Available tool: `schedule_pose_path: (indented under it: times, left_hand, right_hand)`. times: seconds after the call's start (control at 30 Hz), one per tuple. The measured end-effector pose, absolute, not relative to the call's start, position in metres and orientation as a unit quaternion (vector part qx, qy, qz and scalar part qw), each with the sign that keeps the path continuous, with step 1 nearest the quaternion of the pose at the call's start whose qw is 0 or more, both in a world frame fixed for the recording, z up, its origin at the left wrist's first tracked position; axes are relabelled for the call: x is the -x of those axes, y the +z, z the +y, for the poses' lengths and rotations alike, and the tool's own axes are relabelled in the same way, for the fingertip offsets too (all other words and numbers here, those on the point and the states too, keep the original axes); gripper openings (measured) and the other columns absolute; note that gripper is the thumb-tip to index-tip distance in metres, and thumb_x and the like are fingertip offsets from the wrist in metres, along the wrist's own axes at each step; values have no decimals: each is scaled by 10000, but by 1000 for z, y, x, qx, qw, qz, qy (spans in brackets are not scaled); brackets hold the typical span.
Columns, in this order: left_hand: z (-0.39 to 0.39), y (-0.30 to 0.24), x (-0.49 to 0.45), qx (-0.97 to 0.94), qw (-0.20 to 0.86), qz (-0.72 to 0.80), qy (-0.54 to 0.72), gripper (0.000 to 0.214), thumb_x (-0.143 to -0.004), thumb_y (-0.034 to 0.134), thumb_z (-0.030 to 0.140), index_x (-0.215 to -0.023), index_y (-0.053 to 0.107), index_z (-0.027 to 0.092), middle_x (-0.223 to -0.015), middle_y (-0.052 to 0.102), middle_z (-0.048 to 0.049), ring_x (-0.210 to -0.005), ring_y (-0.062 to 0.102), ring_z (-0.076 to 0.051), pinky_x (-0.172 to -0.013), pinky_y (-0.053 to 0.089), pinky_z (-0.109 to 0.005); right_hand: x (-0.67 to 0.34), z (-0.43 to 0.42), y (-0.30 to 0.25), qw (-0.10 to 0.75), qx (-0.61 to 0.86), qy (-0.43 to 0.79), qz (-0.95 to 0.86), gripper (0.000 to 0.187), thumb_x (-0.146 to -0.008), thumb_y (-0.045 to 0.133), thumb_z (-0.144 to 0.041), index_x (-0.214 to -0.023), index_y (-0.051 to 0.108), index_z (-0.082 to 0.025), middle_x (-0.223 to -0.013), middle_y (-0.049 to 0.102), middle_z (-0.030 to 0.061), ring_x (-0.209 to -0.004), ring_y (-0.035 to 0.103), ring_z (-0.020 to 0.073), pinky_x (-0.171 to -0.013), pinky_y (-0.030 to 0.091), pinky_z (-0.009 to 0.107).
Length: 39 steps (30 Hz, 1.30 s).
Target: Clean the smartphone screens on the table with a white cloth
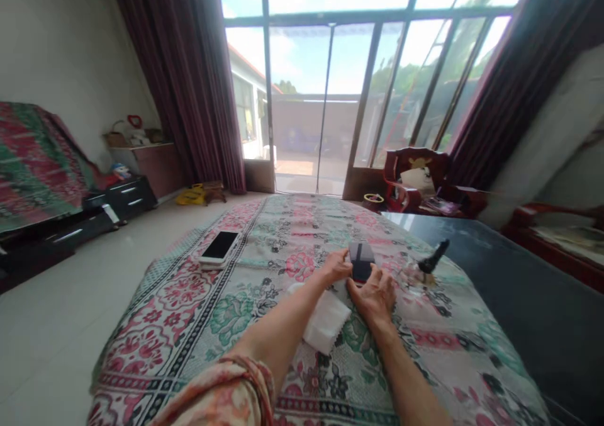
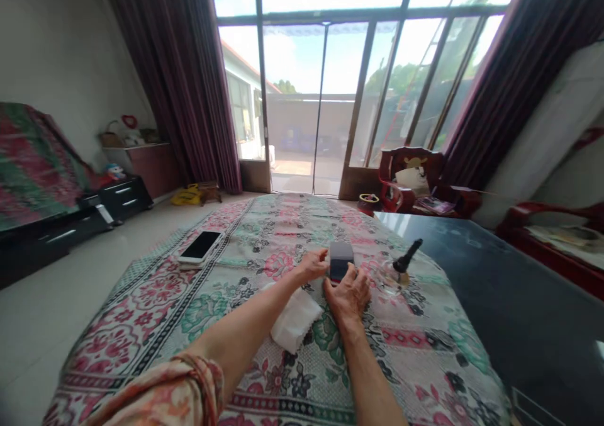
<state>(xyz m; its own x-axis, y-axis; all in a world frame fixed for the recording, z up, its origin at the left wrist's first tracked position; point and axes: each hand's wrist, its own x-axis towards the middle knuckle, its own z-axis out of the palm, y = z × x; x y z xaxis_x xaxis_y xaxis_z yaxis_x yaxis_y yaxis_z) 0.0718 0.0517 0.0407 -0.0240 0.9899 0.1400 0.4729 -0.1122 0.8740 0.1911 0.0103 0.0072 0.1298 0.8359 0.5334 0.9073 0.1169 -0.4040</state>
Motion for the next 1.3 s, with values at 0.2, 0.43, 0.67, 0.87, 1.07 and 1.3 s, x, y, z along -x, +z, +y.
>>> schedule_pose_path:
  times: [0.2,0.43,0.67,0.87,1.07,1.3]
  left_hand:
    - [8,64,8,-601,219,645,418,423,-754,542,136,-1162,651,168,-1120,702,-60,-997,634,-168,-921,481,-269]
    - [-68,73,151,-494,-117,749,426,471,-752,573,125,-1220,611,157,-1229,632,-112,-1182,554,-239,-1077,389,-375]
    - [-99,34,218,-394,-106,837,364,722,-699,706,390,-1323,491,98,-1317,536,-196,-1236,509,-314,-1041,404,-401]
    - [-99,14,221,-393,-126,832,372,627,-755,651,369,-1289,508,72,-1180,609,-191,-1139,569,-306,-979,435,-395]
    - [-100,9,222,-403,-148,830,357,649,-762,631,414,-1289,507,56,-1195,586,-205,-1147,546,-322,-967,433,-406]
    - [-95,3,232,-418,-156,840,308,713,-752,559,514,-1296,499,57,-1186,596,-224,-1127,541,-363,-969,408,-466]
  right_hand:
    - [-190,18,10,427,545,-123,-711,561,-794,511,-447,-1249,498,-118,-1292,473,219,-1211,437,387,-957,366,554]
    - [-168,14,42,506,385,-125,-762,352,-839,469,-258,-1167,552,-161,-1202,567,150,-1148,529,304,-998,406,486]
    - [-59,-5,62,453,310,63,-833,386,-782,461,-189,-1150,571,-154,-1148,593,137,-1067,575,258,-956,463,428]
    - [61,-19,31,394,308,270,-823,451,-705,467,-136,-1134,601,-175,-1070,644,105,-958,622,228,-897,500,409]
    - [124,-27,6,415,326,335,-781,494,-706,440,-70,-1167,590,-163,-1115,655,100,-1044,608,211,-974,470,392]
    - [125,-35,-2,367,306,313,-821,527,-789,453,-69,-1309,496,-137,-1294,592,112,-1220,526,187,-1069,390,335]
